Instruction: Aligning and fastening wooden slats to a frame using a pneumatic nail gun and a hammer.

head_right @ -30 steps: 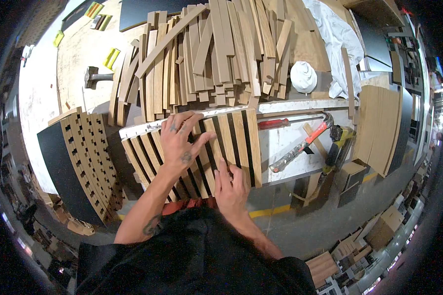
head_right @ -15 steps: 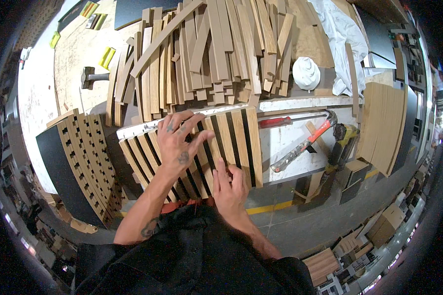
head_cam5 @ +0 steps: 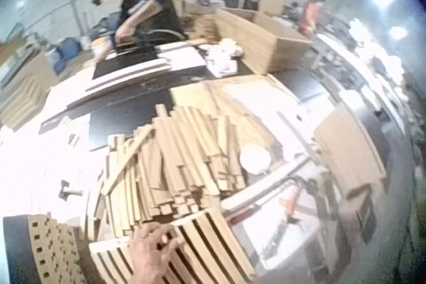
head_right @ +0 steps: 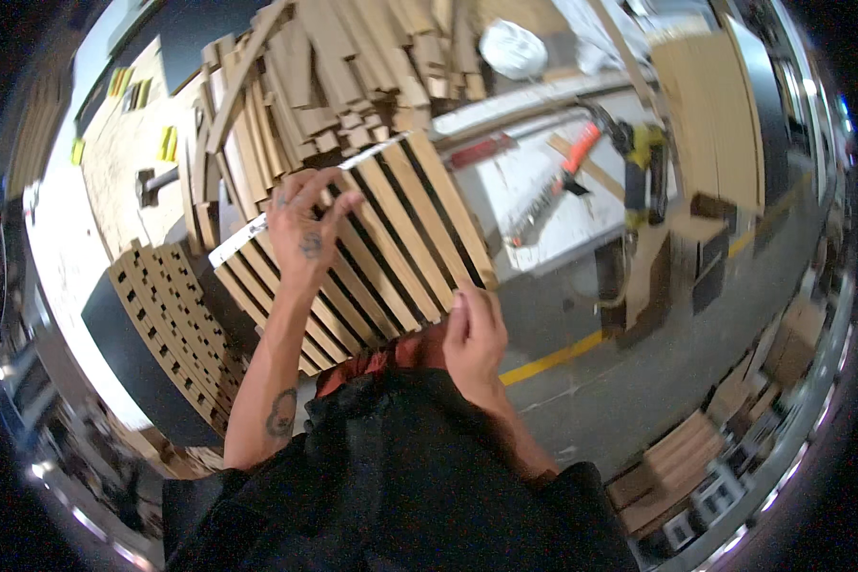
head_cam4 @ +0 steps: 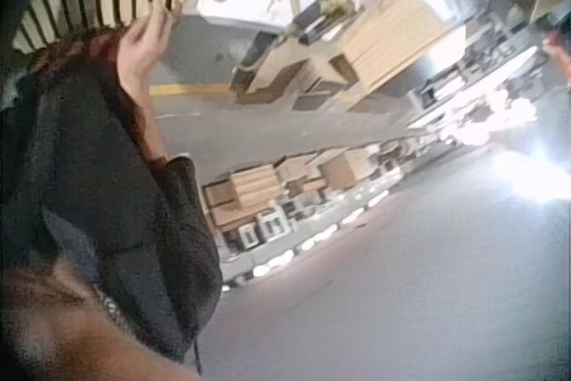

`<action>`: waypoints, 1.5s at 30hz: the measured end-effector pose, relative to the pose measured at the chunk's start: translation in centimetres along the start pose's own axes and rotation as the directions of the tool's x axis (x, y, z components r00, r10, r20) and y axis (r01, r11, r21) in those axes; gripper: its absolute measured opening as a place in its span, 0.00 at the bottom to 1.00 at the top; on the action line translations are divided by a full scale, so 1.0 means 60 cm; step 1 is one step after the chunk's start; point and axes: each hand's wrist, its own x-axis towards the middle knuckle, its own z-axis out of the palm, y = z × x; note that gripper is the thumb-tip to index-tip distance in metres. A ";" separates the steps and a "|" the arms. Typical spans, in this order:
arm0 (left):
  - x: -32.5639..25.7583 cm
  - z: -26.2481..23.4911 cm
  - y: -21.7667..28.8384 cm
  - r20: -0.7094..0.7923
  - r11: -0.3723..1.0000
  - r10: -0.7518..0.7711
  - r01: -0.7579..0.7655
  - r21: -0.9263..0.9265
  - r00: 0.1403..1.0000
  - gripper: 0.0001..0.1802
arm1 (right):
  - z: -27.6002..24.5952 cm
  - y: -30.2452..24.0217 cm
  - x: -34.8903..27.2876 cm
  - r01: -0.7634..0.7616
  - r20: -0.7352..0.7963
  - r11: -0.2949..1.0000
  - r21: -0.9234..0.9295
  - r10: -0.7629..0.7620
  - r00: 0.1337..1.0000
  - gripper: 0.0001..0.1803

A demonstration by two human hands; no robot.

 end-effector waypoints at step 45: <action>-0.002 0.001 -0.001 0.064 0.999 0.034 -0.036 0.025 0.997 0.30 | 0.123 0.056 -0.146 -0.180 -0.287 0.843 0.507 0.362 0.887 0.14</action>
